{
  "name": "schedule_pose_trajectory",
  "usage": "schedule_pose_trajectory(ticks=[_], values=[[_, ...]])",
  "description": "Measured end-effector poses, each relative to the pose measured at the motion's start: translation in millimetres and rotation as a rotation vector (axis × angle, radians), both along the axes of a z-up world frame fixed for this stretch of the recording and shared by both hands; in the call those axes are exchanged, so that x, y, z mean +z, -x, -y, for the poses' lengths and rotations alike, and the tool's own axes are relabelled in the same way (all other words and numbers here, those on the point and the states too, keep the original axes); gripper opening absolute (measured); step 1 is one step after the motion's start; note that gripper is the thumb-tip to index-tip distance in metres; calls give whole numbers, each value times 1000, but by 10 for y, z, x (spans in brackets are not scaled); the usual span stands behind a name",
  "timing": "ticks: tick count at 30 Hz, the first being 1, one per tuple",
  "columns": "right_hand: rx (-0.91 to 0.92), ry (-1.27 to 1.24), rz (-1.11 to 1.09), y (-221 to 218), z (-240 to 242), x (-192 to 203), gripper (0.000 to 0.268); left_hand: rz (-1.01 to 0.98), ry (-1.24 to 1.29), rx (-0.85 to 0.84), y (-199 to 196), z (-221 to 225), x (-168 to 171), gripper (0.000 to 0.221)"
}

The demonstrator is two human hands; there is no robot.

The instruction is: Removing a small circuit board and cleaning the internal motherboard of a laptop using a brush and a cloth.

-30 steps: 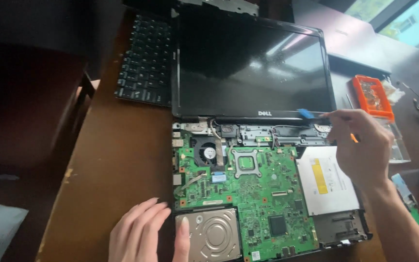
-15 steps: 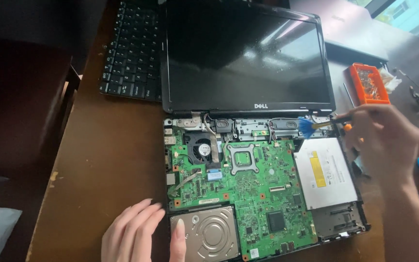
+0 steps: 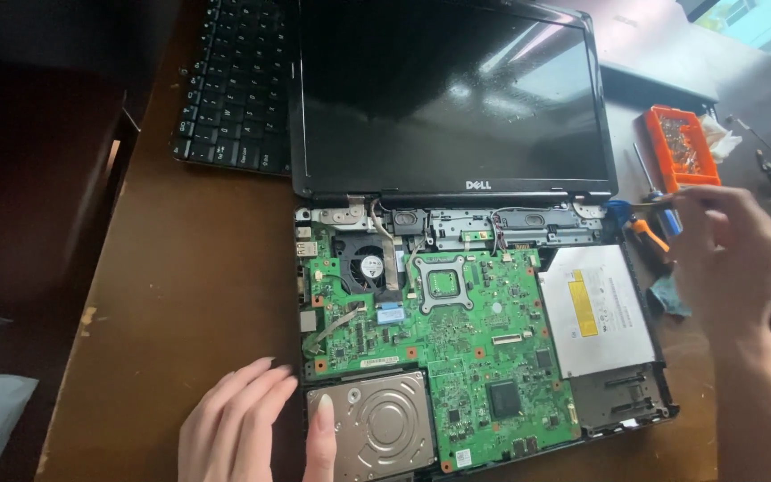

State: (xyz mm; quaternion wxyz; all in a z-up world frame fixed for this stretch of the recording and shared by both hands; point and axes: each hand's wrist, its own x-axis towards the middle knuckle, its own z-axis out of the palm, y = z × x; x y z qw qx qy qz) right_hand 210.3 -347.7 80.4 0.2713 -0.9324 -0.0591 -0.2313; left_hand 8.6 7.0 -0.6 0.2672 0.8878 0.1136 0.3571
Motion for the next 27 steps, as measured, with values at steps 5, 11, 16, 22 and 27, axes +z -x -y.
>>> schedule_pose_trajectory(ticks=[5, 11, 16, 22, 27], values=[[181, -82, -104, 217, -279, 98, 13, -15, -7, -27, 2, -17, 83, 23], [113, 143, 147, -118, -190, -185, 10, -57, 6, -8, 30, -2, 98, 24], [333, 20, -45, 103, -953, 172, 12, -12, 10, 0, 4, 9, 164, 21], [219, 158, 42, -137, -468, 57, 9, -29, 5, -10, 16, 10, 122, 21], [192, 380, 158, 25, -557, 102, 12, -37, -2, -20, 17, 6, 107, 23]])
